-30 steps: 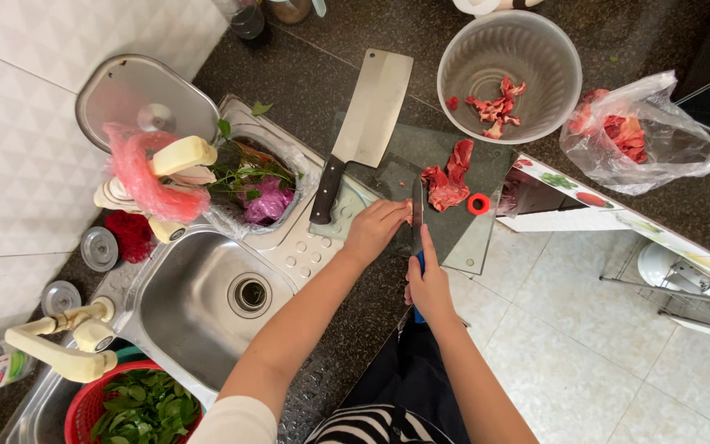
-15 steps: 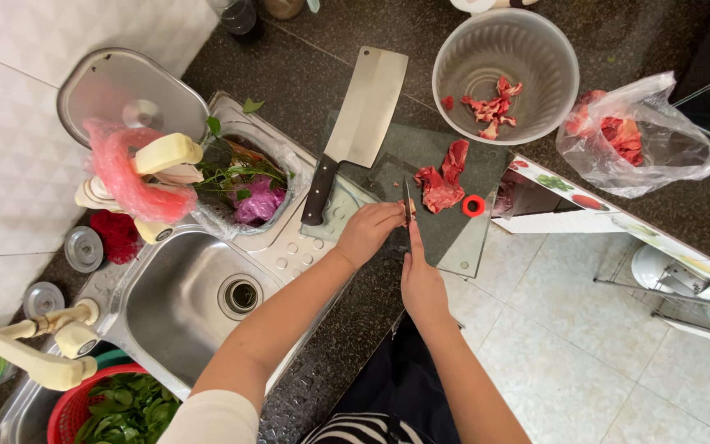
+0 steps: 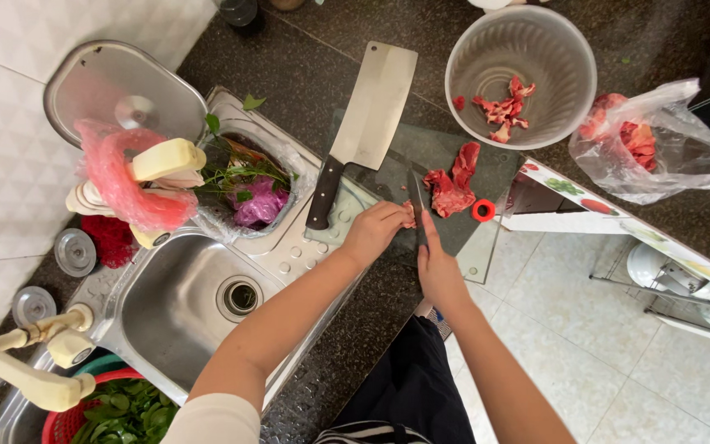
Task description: The person cuts pieces of raw red meat into smaller strips on a glass cutting board using a knife. The cut pieces are placed into a nearby bowl. The person occasionally uses a larger cleaver to move the meat aside.
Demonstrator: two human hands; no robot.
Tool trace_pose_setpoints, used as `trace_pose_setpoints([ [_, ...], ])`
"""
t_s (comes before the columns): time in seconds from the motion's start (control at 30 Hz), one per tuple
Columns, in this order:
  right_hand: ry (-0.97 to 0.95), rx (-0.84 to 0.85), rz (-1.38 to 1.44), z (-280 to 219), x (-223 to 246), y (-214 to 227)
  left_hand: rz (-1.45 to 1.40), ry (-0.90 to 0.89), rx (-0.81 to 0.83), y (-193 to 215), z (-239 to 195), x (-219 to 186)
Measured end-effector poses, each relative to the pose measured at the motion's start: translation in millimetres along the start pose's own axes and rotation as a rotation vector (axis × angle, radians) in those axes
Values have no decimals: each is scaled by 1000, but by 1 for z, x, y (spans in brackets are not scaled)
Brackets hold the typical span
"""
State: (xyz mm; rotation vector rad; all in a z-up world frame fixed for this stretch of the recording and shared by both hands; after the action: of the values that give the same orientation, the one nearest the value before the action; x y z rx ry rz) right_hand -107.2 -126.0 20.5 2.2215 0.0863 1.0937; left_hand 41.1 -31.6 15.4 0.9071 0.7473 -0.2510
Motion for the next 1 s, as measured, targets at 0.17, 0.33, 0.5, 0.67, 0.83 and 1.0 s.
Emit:
trace_pose_setpoints([
  [0.17,-54,34,28,17,26,8,42,-9,-6,3,0,-4],
  [0.33,-283,99,286,-9,44,8,48,-83,-23,7,2,-7],
  [0.5,-300,121,309,-52,48,7,63,-37,-42,8,2,-13],
  [0.67,-422,138,378,-77,36,13,24,22,-23,10,2,-8],
  [0.83,-368,4,471,-96,25,19,-38,35,-17,11,-2,-7],
  [1.0,-307,-62,424,-104,12,17,3,9,-4,10,0,-8],
])
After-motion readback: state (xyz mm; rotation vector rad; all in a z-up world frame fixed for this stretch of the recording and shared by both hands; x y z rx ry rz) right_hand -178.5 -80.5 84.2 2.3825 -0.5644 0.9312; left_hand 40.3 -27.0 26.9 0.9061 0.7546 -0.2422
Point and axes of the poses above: each hand's wrist, its own z-axis towards the middle knuckle, its own y-axis out of the back of the hand, x = y × z, the point moved 2 cm from there along z, towards the middle knuckle, and after that the axes turned 6 degrees about z, right-handed, at the moved point
